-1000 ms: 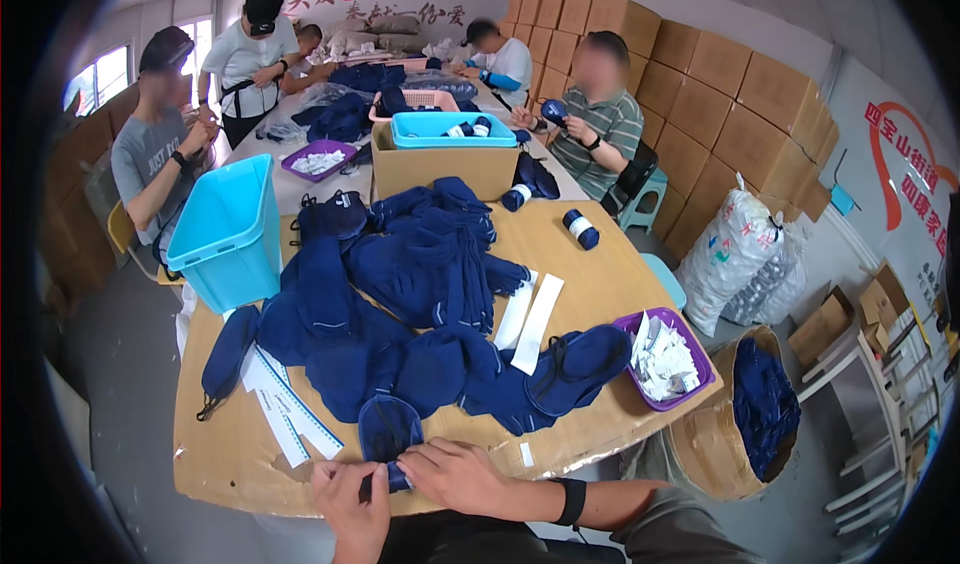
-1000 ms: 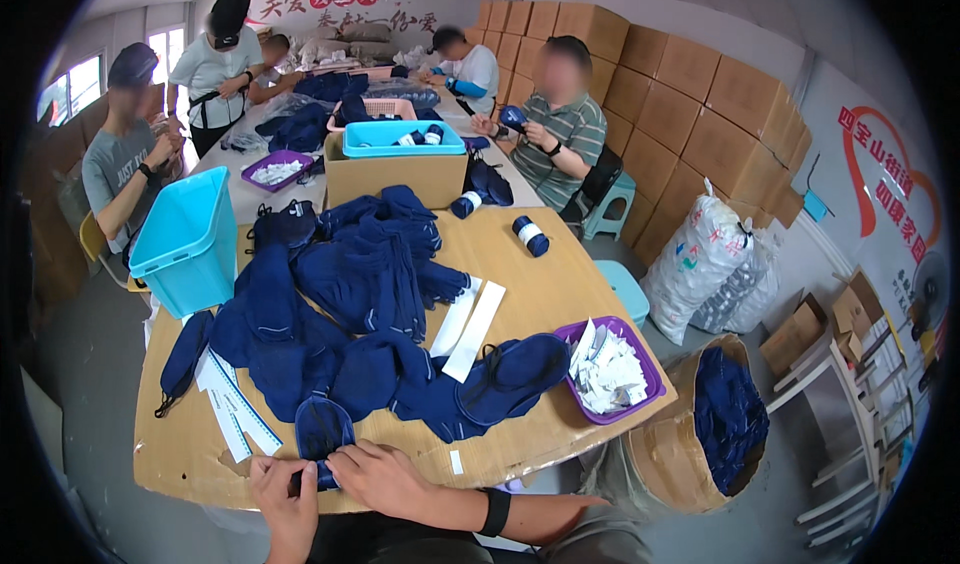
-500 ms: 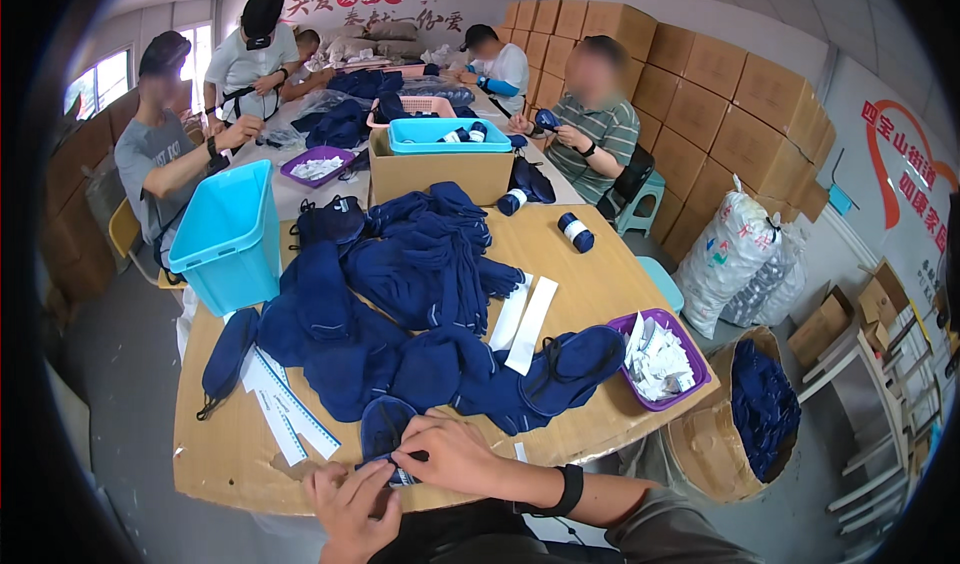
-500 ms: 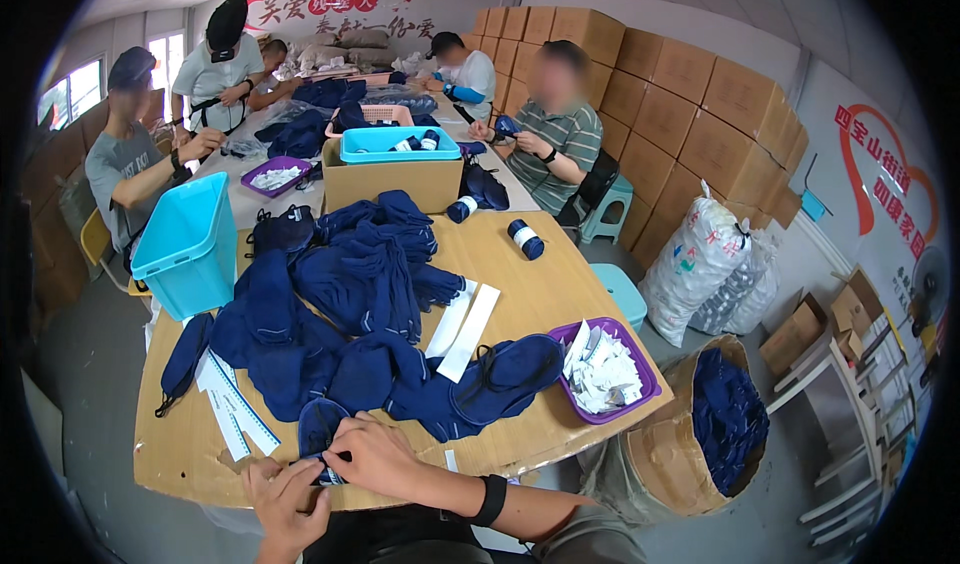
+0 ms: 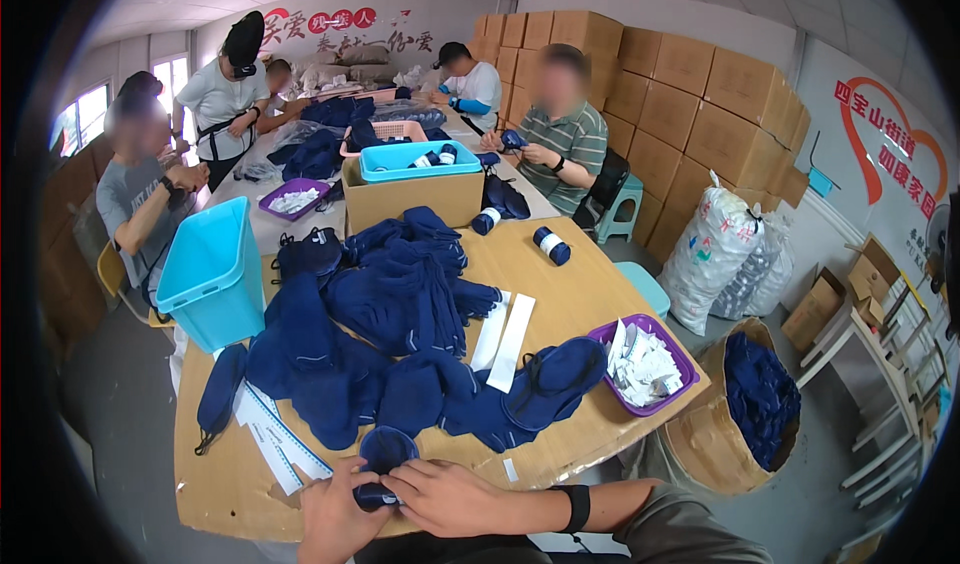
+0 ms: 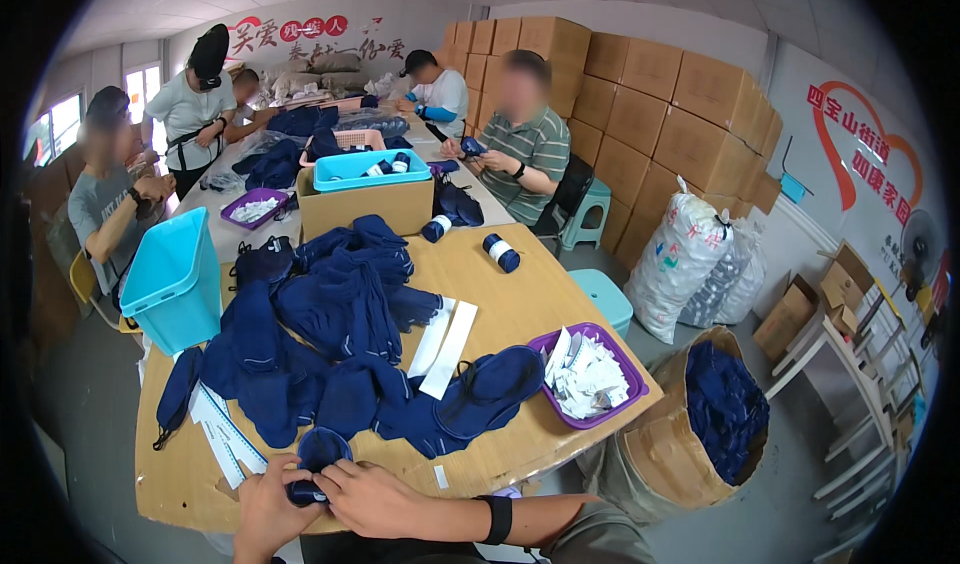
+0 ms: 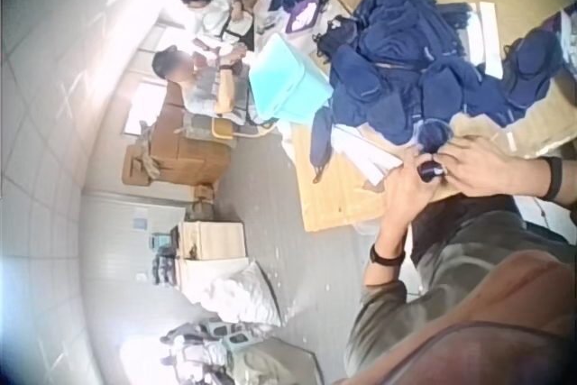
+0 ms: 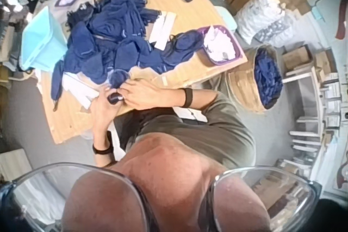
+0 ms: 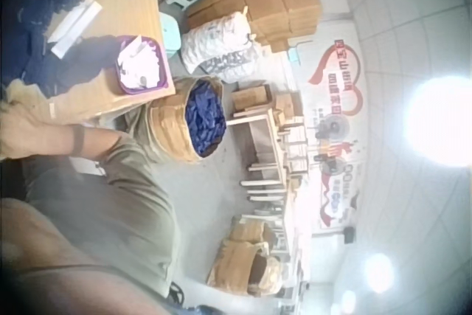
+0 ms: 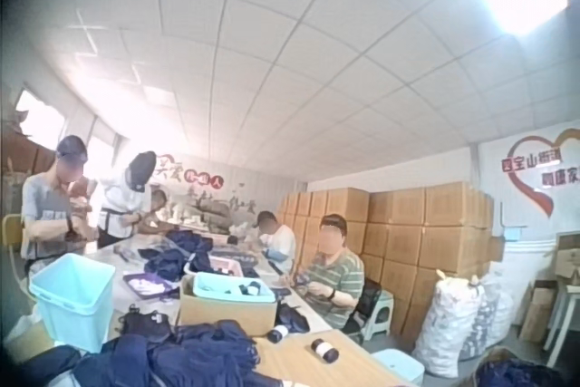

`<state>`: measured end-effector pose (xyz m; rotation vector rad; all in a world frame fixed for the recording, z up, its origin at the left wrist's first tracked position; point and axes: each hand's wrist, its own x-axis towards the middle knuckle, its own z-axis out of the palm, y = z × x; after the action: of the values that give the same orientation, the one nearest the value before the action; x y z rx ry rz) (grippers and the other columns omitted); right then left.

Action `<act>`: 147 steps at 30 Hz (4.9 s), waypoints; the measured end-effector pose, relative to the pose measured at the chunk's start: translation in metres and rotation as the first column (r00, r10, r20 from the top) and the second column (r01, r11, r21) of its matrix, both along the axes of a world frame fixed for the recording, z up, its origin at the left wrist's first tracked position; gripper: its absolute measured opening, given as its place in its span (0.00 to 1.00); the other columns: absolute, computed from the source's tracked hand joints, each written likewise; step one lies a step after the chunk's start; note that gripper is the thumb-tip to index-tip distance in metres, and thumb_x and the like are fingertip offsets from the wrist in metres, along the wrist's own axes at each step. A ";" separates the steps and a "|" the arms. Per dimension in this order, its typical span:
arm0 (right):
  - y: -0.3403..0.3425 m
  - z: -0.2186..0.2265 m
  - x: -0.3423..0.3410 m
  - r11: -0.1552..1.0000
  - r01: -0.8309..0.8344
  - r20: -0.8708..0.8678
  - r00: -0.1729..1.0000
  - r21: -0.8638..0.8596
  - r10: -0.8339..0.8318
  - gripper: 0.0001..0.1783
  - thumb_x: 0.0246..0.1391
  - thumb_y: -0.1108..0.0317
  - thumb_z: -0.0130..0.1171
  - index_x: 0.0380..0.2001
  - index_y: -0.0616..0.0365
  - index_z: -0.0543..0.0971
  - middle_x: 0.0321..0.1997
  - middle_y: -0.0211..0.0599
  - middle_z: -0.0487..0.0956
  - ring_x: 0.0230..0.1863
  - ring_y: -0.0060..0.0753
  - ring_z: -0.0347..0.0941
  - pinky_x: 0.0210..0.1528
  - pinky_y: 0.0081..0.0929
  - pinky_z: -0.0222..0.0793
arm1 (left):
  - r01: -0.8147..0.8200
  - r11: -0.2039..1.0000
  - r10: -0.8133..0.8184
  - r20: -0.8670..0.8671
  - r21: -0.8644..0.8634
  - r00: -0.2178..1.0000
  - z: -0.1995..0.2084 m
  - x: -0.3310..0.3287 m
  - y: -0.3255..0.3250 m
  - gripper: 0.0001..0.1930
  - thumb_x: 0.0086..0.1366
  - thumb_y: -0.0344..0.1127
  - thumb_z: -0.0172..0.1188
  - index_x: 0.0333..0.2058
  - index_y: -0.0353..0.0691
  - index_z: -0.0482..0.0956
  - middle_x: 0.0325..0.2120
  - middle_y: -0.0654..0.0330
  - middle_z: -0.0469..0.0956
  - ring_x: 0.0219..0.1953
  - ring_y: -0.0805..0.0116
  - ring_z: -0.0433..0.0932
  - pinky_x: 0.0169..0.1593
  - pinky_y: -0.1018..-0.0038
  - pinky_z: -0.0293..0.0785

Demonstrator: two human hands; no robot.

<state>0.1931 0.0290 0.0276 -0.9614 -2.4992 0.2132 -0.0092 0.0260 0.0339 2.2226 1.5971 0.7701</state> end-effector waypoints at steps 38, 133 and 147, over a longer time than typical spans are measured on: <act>0.050 0.042 -0.007 0.819 0.076 0.166 0.986 -0.569 0.023 0.18 0.28 0.67 0.71 0.27 0.63 0.84 0.25 0.48 0.82 0.33 0.51 0.81 0.37 0.40 0.75 | 0.201 0.865 0.196 0.679 -0.459 0.708 -0.014 0.007 -0.065 0.15 0.67 0.28 0.60 0.51 0.30 0.79 0.33 0.60 0.82 0.27 0.76 0.77 0.34 0.81 0.72; -0.014 0.008 -0.024 0.823 -0.274 -0.663 0.732 -0.498 -0.156 0.24 0.45 0.80 0.69 0.49 0.63 0.82 0.48 0.43 0.84 0.50 0.37 0.82 0.52 0.29 0.75 | -0.081 0.994 0.089 0.948 -0.068 0.306 -0.027 0.006 -0.061 0.12 0.63 0.32 0.67 0.39 0.29 0.80 0.40 0.45 0.82 0.42 0.60 0.82 0.47 0.72 0.77; -0.008 0.006 -0.023 0.857 -0.337 -0.740 0.669 -0.390 -0.074 0.22 0.46 0.87 0.60 0.46 0.60 0.85 0.50 0.43 0.80 0.50 0.38 0.80 0.51 0.28 0.75 | -0.259 0.958 -0.017 0.925 0.123 0.379 -0.030 0.027 -0.053 0.06 0.58 0.25 0.70 0.33 0.32 0.81 0.42 0.44 0.81 0.42 0.59 0.83 0.47 0.70 0.78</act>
<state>0.1696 0.0207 0.0334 -0.6500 -1.7453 1.1219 0.0181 -0.0270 0.0039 1.2247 1.0492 1.9185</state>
